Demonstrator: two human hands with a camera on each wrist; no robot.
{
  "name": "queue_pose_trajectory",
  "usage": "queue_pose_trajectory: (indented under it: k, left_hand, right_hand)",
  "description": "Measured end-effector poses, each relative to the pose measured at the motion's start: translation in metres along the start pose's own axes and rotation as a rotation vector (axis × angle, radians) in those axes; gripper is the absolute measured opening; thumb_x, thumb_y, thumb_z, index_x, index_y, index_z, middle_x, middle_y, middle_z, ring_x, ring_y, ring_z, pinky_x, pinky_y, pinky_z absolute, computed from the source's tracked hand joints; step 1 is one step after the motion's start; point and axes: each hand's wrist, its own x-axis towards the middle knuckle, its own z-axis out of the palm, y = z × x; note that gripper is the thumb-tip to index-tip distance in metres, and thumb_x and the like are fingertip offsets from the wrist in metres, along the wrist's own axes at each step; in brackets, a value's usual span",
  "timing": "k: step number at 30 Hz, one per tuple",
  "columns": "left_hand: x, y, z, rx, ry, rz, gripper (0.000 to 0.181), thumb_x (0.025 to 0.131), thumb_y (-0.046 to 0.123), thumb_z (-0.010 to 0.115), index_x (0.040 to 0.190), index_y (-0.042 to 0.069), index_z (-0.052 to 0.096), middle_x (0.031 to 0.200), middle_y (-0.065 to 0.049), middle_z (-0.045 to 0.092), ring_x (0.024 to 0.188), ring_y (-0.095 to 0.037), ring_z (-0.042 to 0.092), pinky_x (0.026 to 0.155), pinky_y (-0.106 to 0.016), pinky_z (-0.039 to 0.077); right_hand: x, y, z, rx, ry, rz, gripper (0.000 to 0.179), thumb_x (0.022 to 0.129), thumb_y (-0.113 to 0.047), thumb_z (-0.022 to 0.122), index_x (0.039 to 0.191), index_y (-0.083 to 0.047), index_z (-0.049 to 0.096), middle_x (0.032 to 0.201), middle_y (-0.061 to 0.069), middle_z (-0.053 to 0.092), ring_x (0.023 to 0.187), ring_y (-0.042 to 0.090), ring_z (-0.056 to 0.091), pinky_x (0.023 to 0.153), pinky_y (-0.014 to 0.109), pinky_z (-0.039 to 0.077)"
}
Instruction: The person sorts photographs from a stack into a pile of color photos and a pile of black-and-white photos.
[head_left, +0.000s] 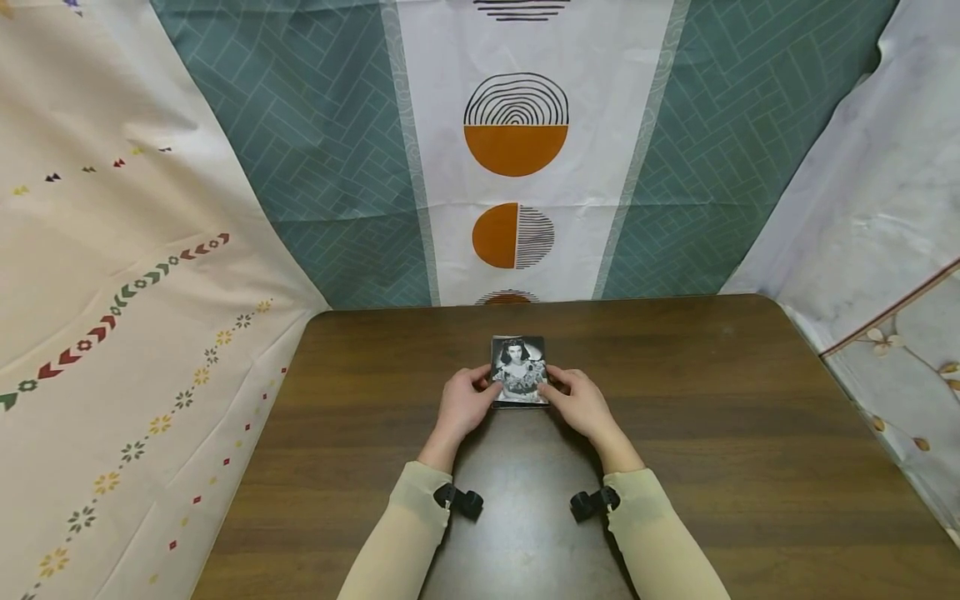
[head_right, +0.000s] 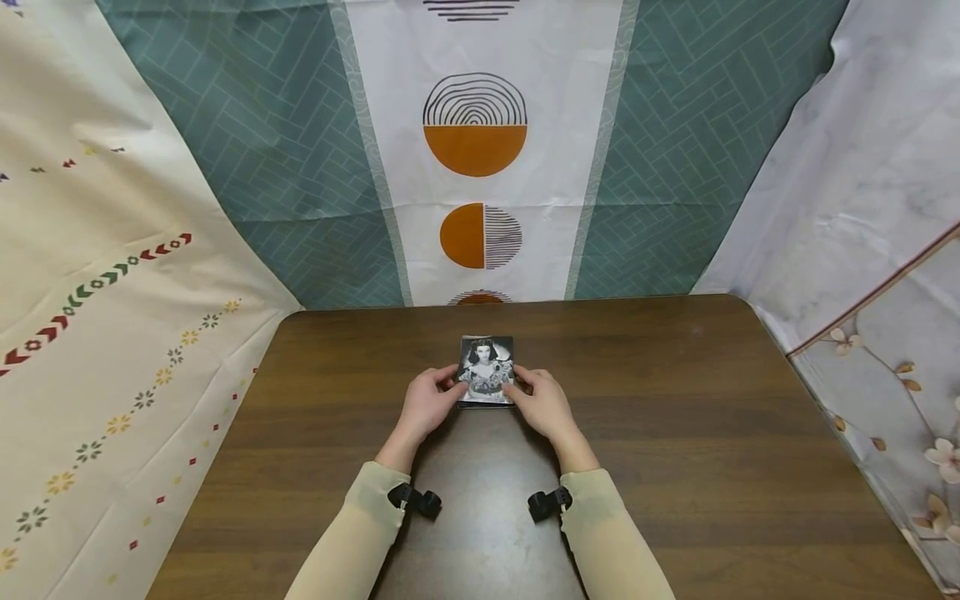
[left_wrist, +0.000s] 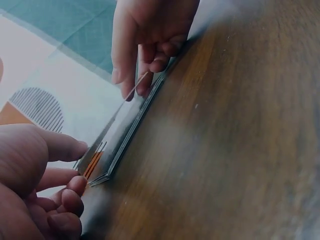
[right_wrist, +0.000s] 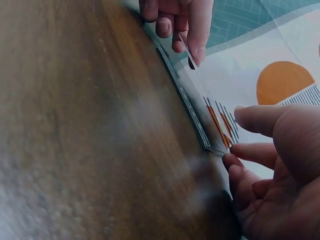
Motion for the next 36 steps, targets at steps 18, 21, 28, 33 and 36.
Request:
queue_pose_trajectory:
  k: [18,21,28,33,36]
  left_hand:
    - [-0.003,0.0,0.0,-0.184,0.072,0.016,0.041,0.095,0.015,0.076,0.133,0.0,0.074,0.088,-0.002,0.071,0.058,-0.007,0.049,0.058,-0.025,0.041]
    - [-0.003,0.0,-0.001,-0.183,0.073,0.02,0.041,0.095,0.015,0.077,0.133,-0.001,0.074,0.087,-0.002,0.071,0.06,-0.007,0.05,0.059,-0.026,0.042]
    - [-0.006,0.001,-0.01,-0.181,0.06,0.014,0.042,0.096,0.017,0.078,0.134,0.0,0.074,0.088,-0.002,0.07,0.065,-0.009,0.053,0.062,-0.026,0.043]
    - [-0.009,-0.005,-0.021,-0.154,0.049,0.026,0.042,0.096,0.017,0.078,0.135,0.0,0.073,0.089,-0.002,0.07,0.066,-0.01,0.053,0.062,-0.027,0.044]
    - [-0.011,-0.011,-0.03,-0.136,0.045,0.031,0.042,0.096,0.017,0.078,0.135,-0.001,0.073,0.088,-0.002,0.07,0.066,-0.01,0.053,0.063,-0.026,0.043]
  right_hand:
    - [-0.002,-0.008,0.0,0.234,0.035,0.035,0.055,0.1,-0.013,0.075,0.152,-0.003,0.06,0.116,0.016,0.072,0.102,0.028,0.063,0.085,0.036,0.05]
    - [-0.002,-0.01,0.0,0.241,0.043,0.033,0.054,0.1,-0.013,0.075,0.151,-0.003,0.06,0.113,0.015,0.072,0.1,0.027,0.063,0.082,0.033,0.05]
    - [-0.002,-0.012,0.001,0.232,0.033,0.02,0.052,0.101,-0.013,0.075,0.15,-0.002,0.061,0.111,0.013,0.073,0.096,0.025,0.063,0.076,0.029,0.05]
    - [-0.002,-0.019,0.007,0.219,0.019,-0.004,0.053,0.1,-0.014,0.076,0.149,-0.003,0.062,0.109,0.01,0.074,0.096,0.023,0.065,0.078,0.031,0.05]
    - [-0.002,-0.026,0.013,0.22,0.009,-0.022,0.053,0.099,-0.014,0.077,0.149,-0.003,0.062,0.107,0.009,0.074,0.096,0.023,0.067,0.079,0.032,0.051]
